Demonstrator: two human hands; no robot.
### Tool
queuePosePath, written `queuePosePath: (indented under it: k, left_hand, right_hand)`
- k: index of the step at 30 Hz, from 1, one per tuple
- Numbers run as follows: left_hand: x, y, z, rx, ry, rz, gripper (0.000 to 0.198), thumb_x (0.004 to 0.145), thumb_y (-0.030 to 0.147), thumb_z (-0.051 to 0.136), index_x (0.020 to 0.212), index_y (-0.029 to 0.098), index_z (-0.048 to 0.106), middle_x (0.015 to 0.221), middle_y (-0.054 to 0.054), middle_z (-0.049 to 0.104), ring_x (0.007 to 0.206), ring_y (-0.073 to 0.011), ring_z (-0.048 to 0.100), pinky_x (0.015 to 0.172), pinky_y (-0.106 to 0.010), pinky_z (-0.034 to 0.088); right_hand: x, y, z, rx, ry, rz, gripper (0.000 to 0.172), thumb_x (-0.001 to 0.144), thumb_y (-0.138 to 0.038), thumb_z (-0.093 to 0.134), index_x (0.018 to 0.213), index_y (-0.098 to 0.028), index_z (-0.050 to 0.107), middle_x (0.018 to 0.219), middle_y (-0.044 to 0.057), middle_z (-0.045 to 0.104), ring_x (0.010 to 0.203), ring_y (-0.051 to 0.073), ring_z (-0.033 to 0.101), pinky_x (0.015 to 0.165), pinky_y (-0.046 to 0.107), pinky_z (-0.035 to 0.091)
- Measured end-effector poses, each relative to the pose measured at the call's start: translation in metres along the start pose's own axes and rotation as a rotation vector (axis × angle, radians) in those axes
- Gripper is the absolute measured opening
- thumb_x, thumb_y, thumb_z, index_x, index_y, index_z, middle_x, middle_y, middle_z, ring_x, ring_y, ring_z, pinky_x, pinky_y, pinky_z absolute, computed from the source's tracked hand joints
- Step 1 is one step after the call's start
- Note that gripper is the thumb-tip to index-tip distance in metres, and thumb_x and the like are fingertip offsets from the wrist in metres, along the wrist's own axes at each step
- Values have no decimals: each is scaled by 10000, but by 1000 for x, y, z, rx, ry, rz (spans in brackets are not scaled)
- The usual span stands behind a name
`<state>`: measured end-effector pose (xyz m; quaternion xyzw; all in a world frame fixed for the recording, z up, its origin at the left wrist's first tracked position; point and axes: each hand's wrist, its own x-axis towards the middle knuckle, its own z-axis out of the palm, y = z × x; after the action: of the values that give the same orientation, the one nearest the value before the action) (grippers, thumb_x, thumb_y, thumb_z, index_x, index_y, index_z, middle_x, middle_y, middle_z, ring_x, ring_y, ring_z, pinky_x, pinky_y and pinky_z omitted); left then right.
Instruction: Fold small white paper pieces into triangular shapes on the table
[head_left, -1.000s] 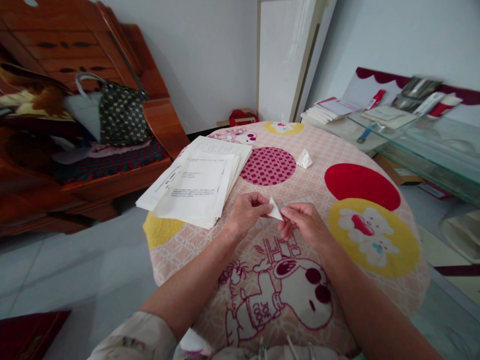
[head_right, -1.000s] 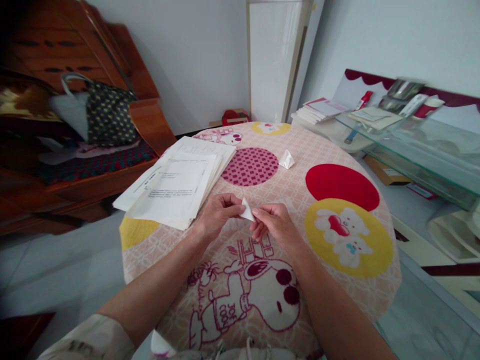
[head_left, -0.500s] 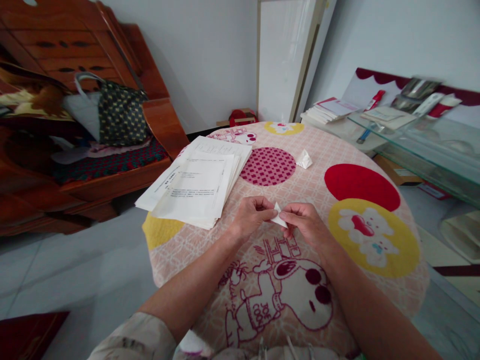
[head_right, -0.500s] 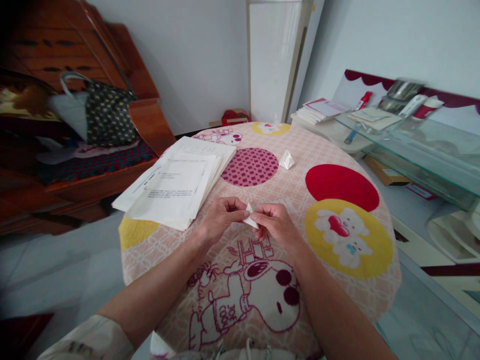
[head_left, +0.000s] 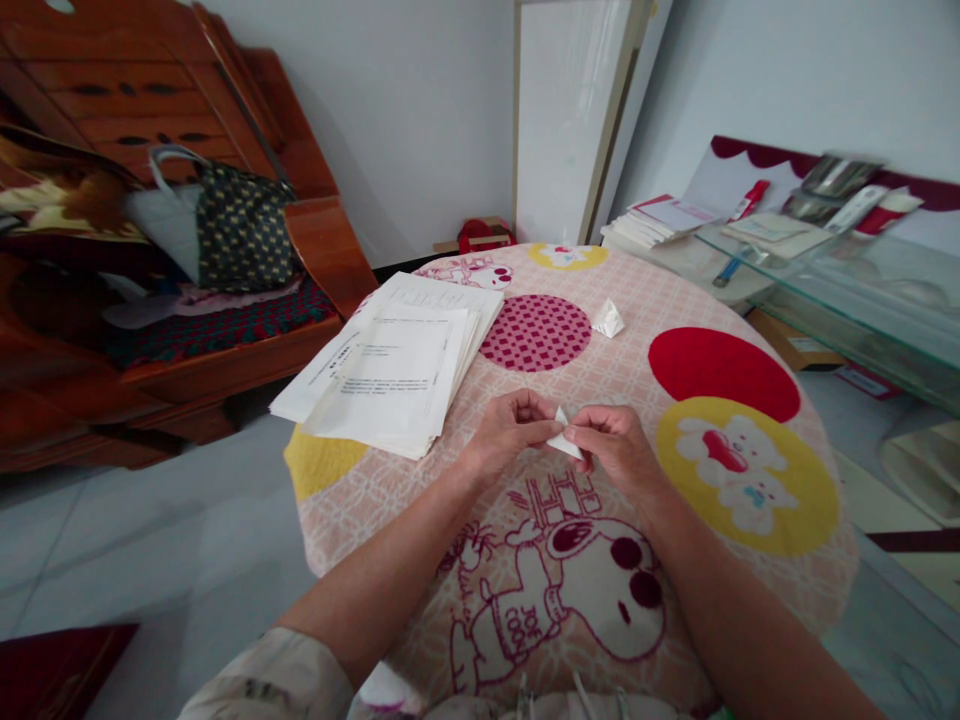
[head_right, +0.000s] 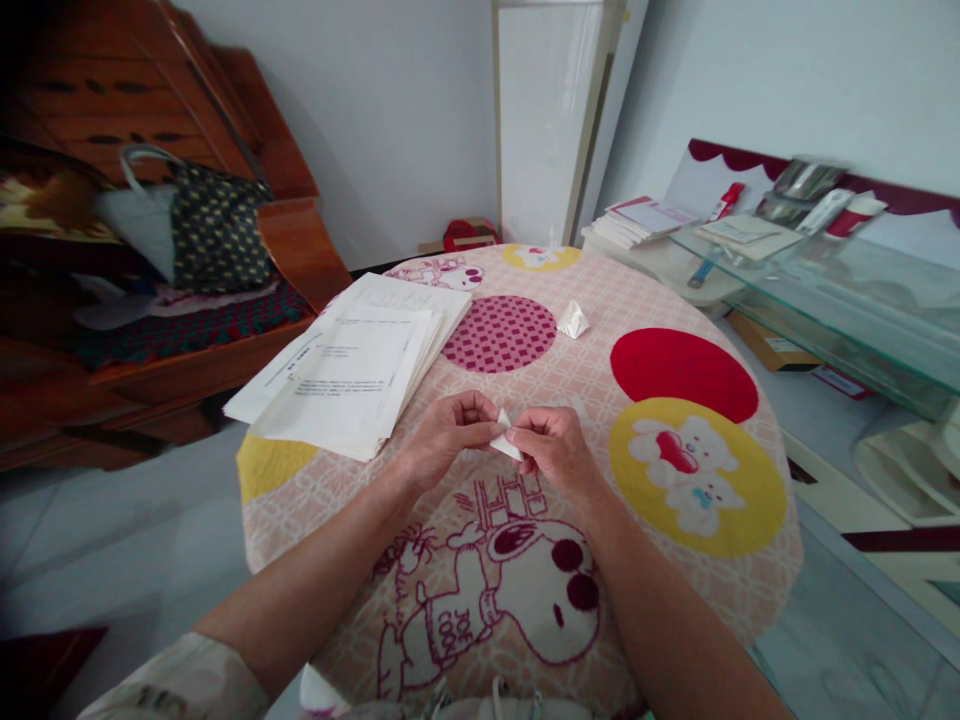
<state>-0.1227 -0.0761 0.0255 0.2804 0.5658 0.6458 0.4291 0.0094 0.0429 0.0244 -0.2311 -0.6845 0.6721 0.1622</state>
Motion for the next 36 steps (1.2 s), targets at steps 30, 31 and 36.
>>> queuePosePath:
  k: [30,31,36]
  left_hand:
    - [2,-3,6,146,92,77,274,753,359,732,646,123,643,568,21,544,514,-68,434,509,-219,295]
    - [2,-4,6,160,96,77,272,748,358,732,643,124,642,564,21,542,510,-69,431,506,-219,294]
    - [3,-8,1,94,45,40,265,757,368,714,666,129,647,569,11,556,507,-78,457,511,-223,315]
  right_hand:
    - [1,0,9,-183,54,-116,244,719,-271,639,504,-184,564,422,-38,500,375,82,445,382,203,305]
    - [1,0,9,-179,52,-112,242,714,-269,642,501,-184,563,418,-38,497,374,82,444,380,202,301]
    - [1,0,10,-16,-25,24,201,690,-315,666,550,-178,622,442,-14,571,352,99,483,357,205,333]
